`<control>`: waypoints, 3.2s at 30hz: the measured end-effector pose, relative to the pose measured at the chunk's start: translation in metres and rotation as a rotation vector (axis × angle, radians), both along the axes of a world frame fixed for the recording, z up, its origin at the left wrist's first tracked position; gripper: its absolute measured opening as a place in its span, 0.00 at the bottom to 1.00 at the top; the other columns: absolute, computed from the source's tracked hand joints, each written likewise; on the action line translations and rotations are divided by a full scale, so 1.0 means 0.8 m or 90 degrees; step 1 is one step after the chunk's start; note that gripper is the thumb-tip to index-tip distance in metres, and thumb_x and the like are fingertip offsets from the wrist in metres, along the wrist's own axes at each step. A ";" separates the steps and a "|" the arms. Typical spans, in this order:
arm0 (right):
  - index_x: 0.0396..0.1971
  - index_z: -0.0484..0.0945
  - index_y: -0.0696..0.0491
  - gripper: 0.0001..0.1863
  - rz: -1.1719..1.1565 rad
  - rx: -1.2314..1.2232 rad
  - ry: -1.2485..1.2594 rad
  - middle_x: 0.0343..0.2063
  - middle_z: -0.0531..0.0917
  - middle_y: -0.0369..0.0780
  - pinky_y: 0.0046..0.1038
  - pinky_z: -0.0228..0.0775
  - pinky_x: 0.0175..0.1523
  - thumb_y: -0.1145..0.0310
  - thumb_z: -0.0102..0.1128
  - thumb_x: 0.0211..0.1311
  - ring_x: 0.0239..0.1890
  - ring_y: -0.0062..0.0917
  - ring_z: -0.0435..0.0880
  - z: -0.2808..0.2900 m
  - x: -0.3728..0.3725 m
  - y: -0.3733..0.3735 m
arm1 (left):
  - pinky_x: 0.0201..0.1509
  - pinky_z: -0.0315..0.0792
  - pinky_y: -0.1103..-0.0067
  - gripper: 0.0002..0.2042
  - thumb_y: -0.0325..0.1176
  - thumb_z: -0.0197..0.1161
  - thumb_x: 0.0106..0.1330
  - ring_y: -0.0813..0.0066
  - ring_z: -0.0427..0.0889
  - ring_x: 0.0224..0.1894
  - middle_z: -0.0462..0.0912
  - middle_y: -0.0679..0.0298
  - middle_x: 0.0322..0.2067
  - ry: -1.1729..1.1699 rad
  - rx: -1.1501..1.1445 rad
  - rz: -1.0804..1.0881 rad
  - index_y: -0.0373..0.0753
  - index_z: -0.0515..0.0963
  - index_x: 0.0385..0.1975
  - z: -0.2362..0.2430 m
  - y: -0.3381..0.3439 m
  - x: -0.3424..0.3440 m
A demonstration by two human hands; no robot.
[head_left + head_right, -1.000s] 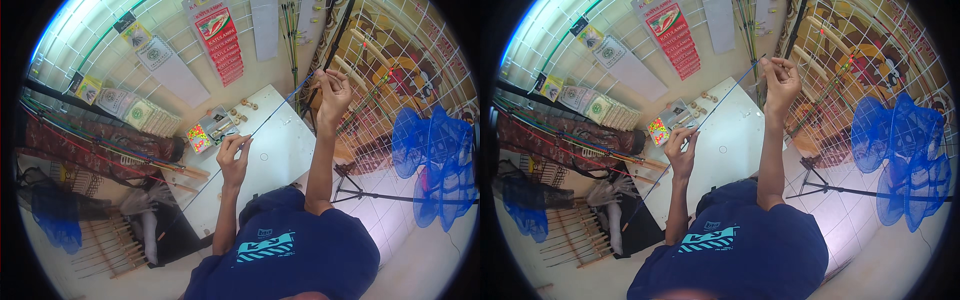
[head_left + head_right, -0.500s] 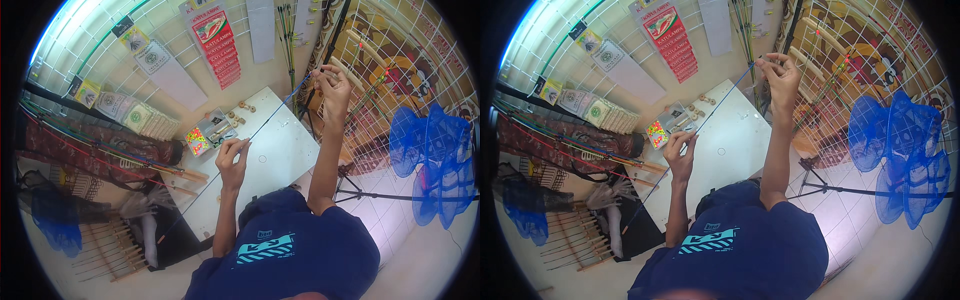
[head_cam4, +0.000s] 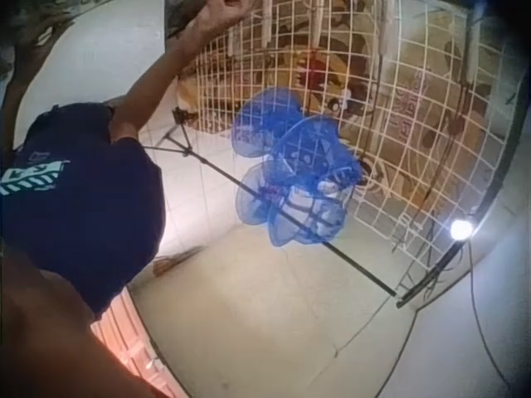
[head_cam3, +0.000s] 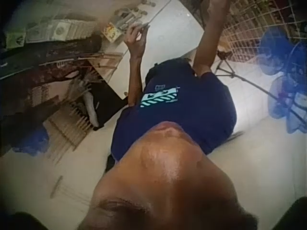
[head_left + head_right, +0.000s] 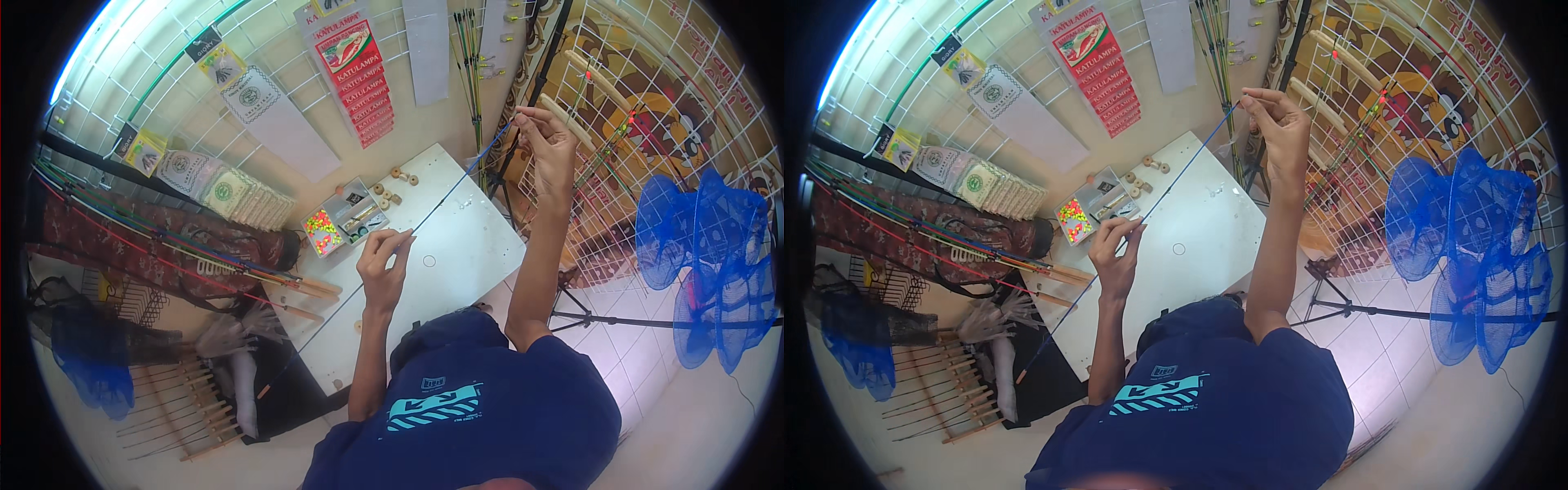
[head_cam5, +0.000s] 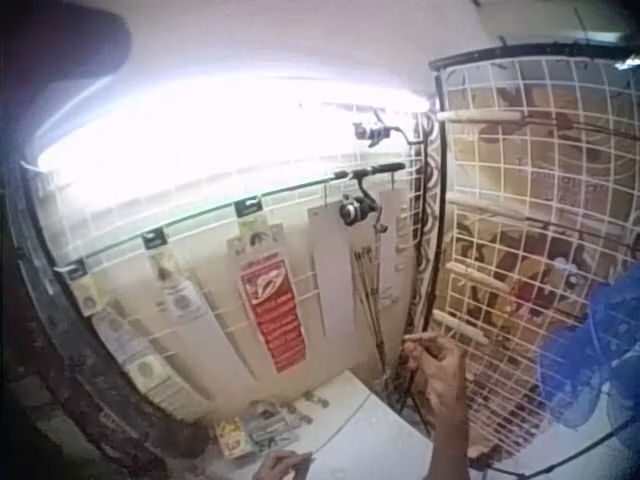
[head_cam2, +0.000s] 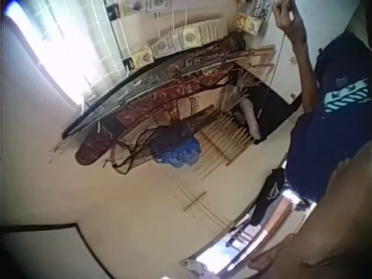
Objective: Repairing a fishing rod by attaching a guide and applying thread.
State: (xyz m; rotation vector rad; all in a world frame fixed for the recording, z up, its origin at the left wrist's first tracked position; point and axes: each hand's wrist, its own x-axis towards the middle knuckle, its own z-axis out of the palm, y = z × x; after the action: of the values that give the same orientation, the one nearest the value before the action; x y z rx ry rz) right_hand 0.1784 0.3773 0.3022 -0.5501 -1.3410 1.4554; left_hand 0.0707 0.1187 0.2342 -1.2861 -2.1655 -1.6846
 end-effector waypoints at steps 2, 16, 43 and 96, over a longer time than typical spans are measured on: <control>0.39 0.83 0.58 0.09 -0.002 0.012 -0.005 0.29 0.86 0.39 0.15 0.66 0.34 0.74 0.67 0.58 0.31 0.13 0.81 0.002 0.002 0.000 | 0.32 0.70 0.80 0.08 0.20 0.69 0.55 0.78 0.76 0.27 0.79 0.65 0.29 -0.003 -0.003 -0.002 0.36 0.84 0.34 -0.001 -0.001 0.001; 0.37 0.82 0.59 0.08 -0.062 0.034 0.041 0.28 0.84 0.35 0.13 0.66 0.37 0.77 0.68 0.57 0.31 0.11 0.79 -0.001 -0.005 -0.010 | 0.32 0.70 0.81 0.08 0.20 0.69 0.55 0.78 0.75 0.27 0.79 0.65 0.29 -0.002 -0.011 0.000 0.36 0.84 0.34 -0.004 -0.001 0.000; 0.37 0.83 0.57 0.06 -0.131 0.143 -0.102 0.30 0.86 0.34 0.15 0.70 0.36 0.73 0.64 0.60 0.31 0.12 0.81 0.006 0.001 -0.020 | 0.33 0.70 0.81 0.07 0.21 0.69 0.56 0.78 0.75 0.28 0.79 0.65 0.29 -0.017 -0.013 0.004 0.36 0.84 0.34 -0.005 -0.002 -0.006; 0.42 0.72 0.66 0.12 0.261 -0.379 -0.076 0.35 0.81 0.46 0.45 0.77 0.57 0.75 0.60 0.63 0.46 0.42 0.83 -0.221 0.027 -0.023 | 0.37 0.73 0.73 0.11 0.36 0.64 0.62 0.66 0.79 0.29 0.84 0.56 0.32 -0.276 -0.382 0.054 0.38 0.82 0.39 -0.166 -0.214 -0.036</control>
State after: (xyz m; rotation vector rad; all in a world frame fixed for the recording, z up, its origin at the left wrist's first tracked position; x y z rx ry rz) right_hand 0.1999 0.3592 0.1255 -0.7790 -1.1397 2.2153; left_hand 0.0417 -0.0524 0.1015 -0.9538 -3.1001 -1.4310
